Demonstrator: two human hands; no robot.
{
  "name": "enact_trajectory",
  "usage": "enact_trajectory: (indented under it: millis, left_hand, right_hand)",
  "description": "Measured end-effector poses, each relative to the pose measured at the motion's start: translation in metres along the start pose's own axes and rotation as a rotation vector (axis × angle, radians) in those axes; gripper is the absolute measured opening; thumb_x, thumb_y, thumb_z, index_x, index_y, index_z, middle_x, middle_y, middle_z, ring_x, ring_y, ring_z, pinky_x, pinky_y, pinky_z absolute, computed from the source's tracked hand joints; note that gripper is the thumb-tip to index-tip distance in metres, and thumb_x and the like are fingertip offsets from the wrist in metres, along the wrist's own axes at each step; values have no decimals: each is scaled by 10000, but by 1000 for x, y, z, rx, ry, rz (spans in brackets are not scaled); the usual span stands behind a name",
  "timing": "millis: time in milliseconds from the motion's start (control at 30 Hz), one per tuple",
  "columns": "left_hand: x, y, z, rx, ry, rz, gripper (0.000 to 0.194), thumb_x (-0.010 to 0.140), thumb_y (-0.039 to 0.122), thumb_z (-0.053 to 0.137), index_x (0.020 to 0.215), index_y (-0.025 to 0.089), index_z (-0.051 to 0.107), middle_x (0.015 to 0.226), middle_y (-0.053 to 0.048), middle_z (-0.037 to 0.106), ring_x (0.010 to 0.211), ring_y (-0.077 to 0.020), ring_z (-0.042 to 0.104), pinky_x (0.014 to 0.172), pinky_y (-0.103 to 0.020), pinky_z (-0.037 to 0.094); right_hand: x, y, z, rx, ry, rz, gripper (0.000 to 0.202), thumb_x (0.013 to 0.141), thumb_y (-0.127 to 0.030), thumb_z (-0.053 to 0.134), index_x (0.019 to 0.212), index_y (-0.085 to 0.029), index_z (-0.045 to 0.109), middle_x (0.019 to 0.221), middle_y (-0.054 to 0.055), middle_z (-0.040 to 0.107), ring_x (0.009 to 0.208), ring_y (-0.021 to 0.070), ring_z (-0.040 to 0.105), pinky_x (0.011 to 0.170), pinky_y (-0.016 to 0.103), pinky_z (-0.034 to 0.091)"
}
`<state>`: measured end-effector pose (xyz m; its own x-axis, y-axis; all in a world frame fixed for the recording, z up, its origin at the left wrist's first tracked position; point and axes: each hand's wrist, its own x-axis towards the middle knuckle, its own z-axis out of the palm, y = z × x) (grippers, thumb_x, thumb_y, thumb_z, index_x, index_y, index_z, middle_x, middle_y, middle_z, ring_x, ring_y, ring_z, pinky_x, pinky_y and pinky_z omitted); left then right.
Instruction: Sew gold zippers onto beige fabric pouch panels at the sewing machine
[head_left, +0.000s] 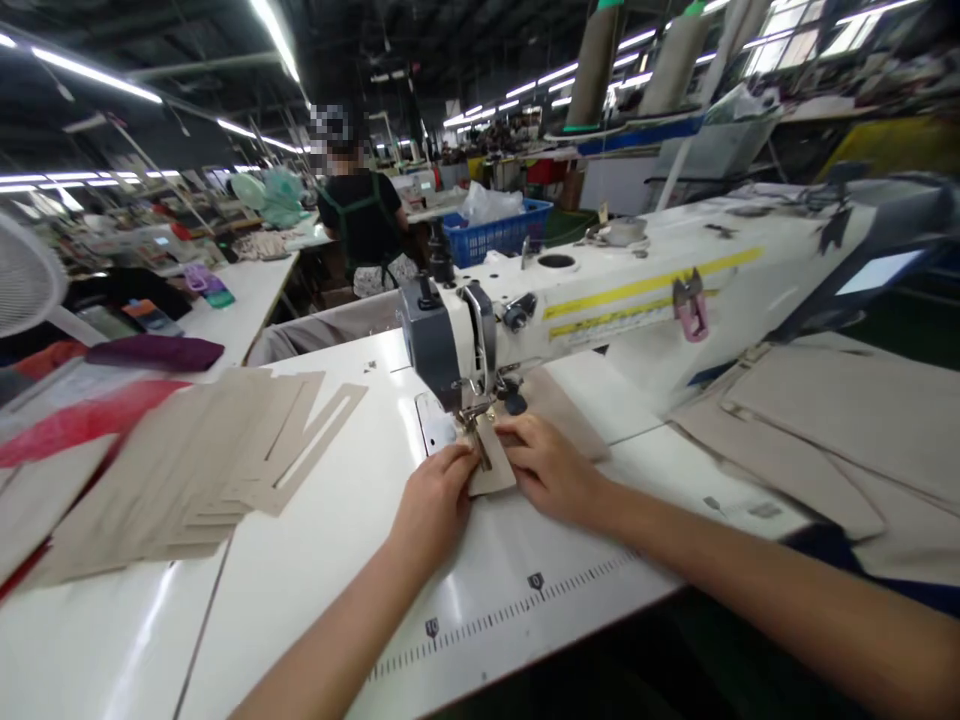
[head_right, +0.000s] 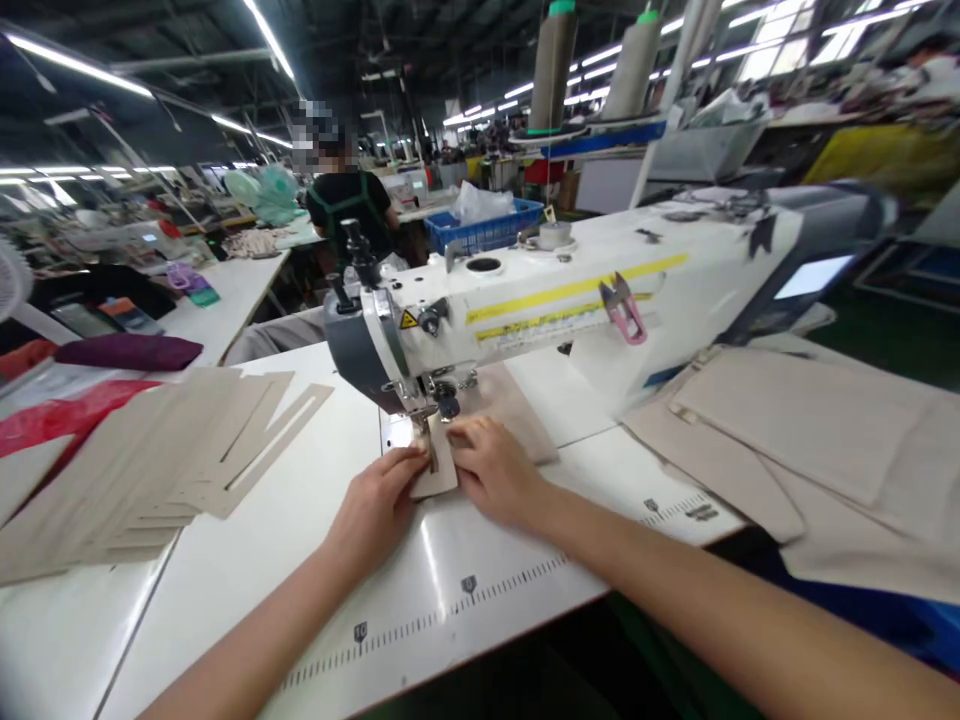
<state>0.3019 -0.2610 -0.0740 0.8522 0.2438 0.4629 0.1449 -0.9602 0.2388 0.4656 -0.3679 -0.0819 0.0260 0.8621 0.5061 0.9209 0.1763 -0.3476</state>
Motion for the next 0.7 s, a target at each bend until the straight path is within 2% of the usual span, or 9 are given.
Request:
enact_trajectory:
  millis: [100, 167, 500, 700]
  left_hand:
    - [-4, 2, 1, 42, 71, 59, 325, 768, 0, 459, 1007, 147, 624, 1010, -91, 668, 889, -209, 639, 772, -349, 564]
    - [-3, 4, 2, 67, 88, 80, 282, 798, 28, 466, 990, 149, 633, 990, -90, 678, 872, -217, 643, 757, -359, 569]
    - [10, -4, 2, 151, 91, 208, 247, 889, 109, 395, 957, 141, 630, 921, -99, 675, 836, -219, 638, 711, -358, 578]
    - [20, -13, 3, 142, 64, 178, 234, 913, 151, 383, 995, 135, 601, 891, -99, 643, 794, -202, 632, 684, -321, 570]
  right_hand:
    - [-21, -8, -2, 4, 0, -71, 235, 880, -168, 469, 1029, -164, 652, 1163, 136, 538, 1090, 255, 467, 922, 451, 413]
    - [-25, -9, -1, -5, 5, -76, 254, 893, -189, 461, 1081, -176, 633, 1165, 134, 536, 1093, 254, 470, 925, 463, 420]
    - [-9, -10, -1, -57, 19, -27, 234, 875, -189, 476, 1029, -148, 647, 1051, 143, 575, 1013, 254, 508, 855, 421, 459]
    - [3, -1, 1, -73, 21, -28, 227, 839, -157, 492, 1011, -130, 637, 1031, 149, 585, 938, 252, 513, 827, 408, 463]
